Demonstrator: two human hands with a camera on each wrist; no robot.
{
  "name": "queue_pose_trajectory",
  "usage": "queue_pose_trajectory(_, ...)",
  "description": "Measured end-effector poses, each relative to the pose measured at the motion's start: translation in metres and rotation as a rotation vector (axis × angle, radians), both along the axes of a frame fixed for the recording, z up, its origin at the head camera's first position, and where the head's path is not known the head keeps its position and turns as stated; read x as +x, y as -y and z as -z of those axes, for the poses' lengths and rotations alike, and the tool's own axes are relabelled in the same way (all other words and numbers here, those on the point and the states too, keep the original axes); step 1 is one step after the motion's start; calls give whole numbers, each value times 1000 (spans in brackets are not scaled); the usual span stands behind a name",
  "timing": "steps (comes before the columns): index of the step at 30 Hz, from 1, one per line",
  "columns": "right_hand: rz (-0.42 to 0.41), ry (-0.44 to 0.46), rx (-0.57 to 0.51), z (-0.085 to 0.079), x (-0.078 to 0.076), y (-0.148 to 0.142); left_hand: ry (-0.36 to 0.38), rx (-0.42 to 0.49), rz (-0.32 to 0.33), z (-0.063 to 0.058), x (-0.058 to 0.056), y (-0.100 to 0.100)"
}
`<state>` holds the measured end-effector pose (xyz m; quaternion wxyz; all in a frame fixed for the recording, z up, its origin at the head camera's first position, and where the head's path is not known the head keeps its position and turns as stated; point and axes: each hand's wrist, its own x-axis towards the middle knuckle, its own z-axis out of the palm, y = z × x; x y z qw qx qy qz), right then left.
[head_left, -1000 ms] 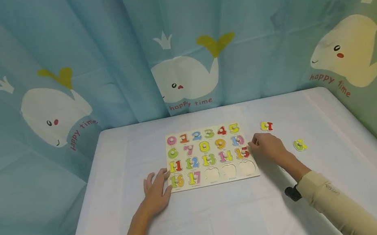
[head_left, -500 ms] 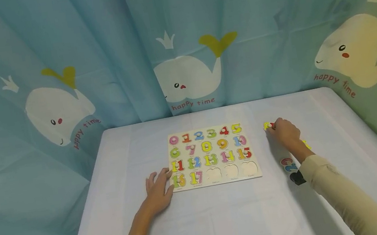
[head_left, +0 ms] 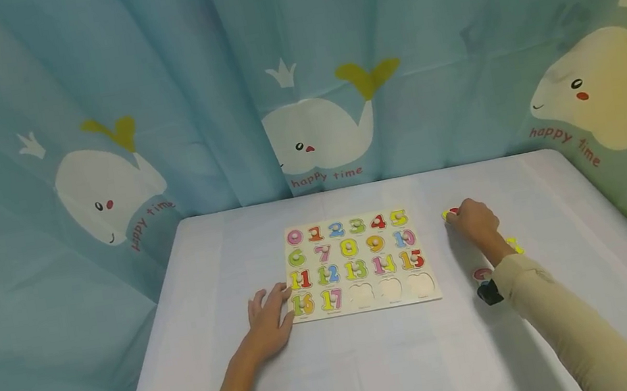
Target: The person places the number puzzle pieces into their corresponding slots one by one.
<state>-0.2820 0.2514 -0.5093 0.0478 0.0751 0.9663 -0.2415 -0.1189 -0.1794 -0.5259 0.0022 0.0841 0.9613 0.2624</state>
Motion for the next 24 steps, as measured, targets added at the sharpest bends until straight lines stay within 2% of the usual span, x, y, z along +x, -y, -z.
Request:
queue_pose_trajectory(9, -54, -106, -1, 1, 5, 2, -4, -10, 5, -1, 0, 1)
queue_pose_trajectory(13, -114, -101, -24, 2, 5, 7, -9, 9, -10, 0, -1, 1)
queue_pose_trajectory(17, -114, -106, -28, 6, 5, 11, -13, 5, -11, 0, -2, 1)
queue_pose_trajectory(20, -105, -142, -35, 9, 5, 13, -11, 1, -8, 0, -2, 1)
queue_pose_trajectory(24, -135, -189, -59, 10, 6, 16, 1, 0, -15, 0, -2, 1)
